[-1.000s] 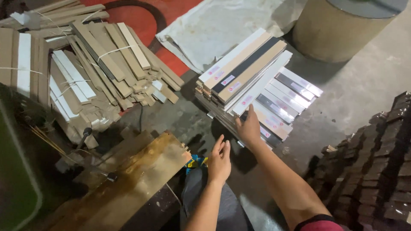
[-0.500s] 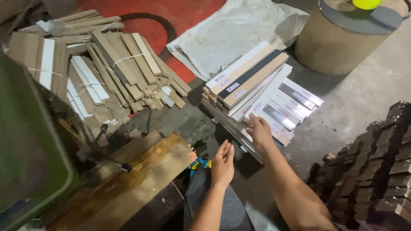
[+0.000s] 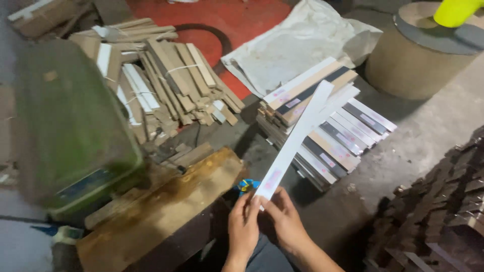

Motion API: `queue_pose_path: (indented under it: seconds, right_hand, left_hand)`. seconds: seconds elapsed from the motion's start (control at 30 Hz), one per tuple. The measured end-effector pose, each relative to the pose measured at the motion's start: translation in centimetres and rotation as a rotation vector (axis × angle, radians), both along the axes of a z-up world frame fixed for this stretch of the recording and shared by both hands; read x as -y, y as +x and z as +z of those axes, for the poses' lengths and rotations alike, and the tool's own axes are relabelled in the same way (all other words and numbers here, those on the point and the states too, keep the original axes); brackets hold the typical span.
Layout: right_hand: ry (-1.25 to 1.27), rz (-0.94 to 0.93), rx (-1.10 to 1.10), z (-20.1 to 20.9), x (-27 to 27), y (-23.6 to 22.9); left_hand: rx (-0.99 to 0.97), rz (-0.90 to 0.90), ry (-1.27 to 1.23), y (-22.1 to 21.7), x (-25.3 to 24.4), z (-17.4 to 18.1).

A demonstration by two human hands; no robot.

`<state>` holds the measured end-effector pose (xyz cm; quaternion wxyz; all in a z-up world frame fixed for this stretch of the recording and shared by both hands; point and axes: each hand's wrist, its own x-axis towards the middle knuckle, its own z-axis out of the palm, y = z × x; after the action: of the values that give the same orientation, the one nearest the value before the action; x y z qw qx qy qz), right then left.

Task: Operating a manual punch machine to process white rectangular strips and stacking them.

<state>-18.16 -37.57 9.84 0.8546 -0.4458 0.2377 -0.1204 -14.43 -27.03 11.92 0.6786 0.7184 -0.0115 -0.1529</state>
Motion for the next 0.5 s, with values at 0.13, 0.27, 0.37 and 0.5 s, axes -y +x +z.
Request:
queue_pose_path:
  seconds: [0.13, 0.27, 0.37, 0.5]
  right_hand:
    - [-0.088, 0.072, 0.138, -0.7, -0.2, 1.4]
    - [-0.168, -0.152, -0.129, 2.1, 1.4, 4.4]
    - [-0.267, -0.119, -0.121, 0.7, 1.6, 6.1]
    - [-0.338, -0.118, -0.095, -1.7, 1.0, 8.3]
  left_hand:
    - [0.058, 0.182, -0.012, -0.6, -6.8, -3.4]
    - [0.033, 0.244, 0.062, -0.7, -15.7, -4.2]
    - [-0.025, 0.270, 0.148, -1.4, -21.2, -2.4]
    - [-0.365, 0.314, 0.266, -2.1, -24.5, 5.7]
